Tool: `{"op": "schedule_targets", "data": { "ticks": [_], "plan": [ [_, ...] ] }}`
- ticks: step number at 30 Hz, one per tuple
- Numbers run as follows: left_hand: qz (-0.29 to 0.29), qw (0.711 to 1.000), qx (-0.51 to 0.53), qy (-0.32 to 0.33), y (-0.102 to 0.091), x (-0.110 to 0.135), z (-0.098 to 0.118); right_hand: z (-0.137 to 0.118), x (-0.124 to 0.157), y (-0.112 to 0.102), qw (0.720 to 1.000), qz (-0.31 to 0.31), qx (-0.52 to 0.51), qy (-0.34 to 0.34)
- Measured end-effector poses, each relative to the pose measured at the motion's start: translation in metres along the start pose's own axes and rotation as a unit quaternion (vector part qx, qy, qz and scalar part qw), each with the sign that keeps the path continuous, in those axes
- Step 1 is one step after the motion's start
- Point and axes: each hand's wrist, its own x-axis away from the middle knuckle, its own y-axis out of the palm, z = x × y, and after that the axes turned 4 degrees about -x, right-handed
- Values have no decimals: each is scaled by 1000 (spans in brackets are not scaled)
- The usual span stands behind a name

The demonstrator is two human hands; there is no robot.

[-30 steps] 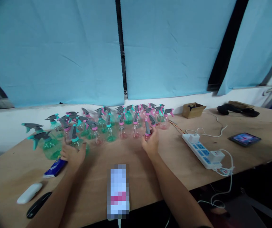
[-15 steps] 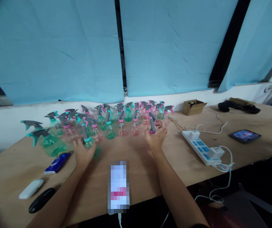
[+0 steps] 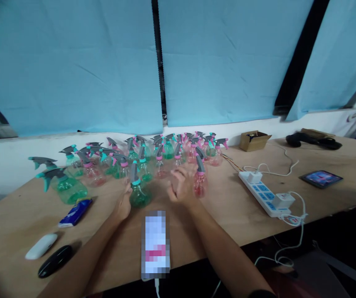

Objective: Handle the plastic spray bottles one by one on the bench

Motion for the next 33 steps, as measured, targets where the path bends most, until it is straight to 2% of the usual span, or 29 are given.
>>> {"op": "schedule_targets", "data": {
  "ticks": [1, 4, 7, 9, 13, 16, 21, 24, 28, 33],
  "plan": [
    [-40, 999, -9, 14, 1, 1, -2, -8, 0, 6, 998, -47, -29, 6],
    [-109, 992, -49, 40, 3, 5, -3, -29, 0, 23, 981, -167, -94, 40],
    [-155, 984, -67, 56, 4, 8, 3, -40, 5, 39, 961, -228, -139, 66],
    [-168, 981, -67, 69, 5, 10, 7, -41, 7, 49, 953, -223, -173, 113],
    [-191, 972, -87, 105, 7, 11, 9, -37, 1, 63, 942, -142, -219, 209],
    [-177, 968, -136, 115, 8, 11, 6, -32, -9, 70, 930, -111, -227, 267],
    [-173, 963, -179, 107, 10, 10, 3, -19, -16, 80, 893, -125, -318, 292],
    [-171, 963, -182, 106, 9, 9, -1, -10, -18, 80, 849, -125, -410, 309],
    [-183, 956, -208, 92, 6, 8, -4, -7, -23, 75, 789, -189, -487, 323],
    [-181, 955, -218, 83, 4, 7, -5, -11, -31, 71, 772, -208, -493, 344]
  ]
}}
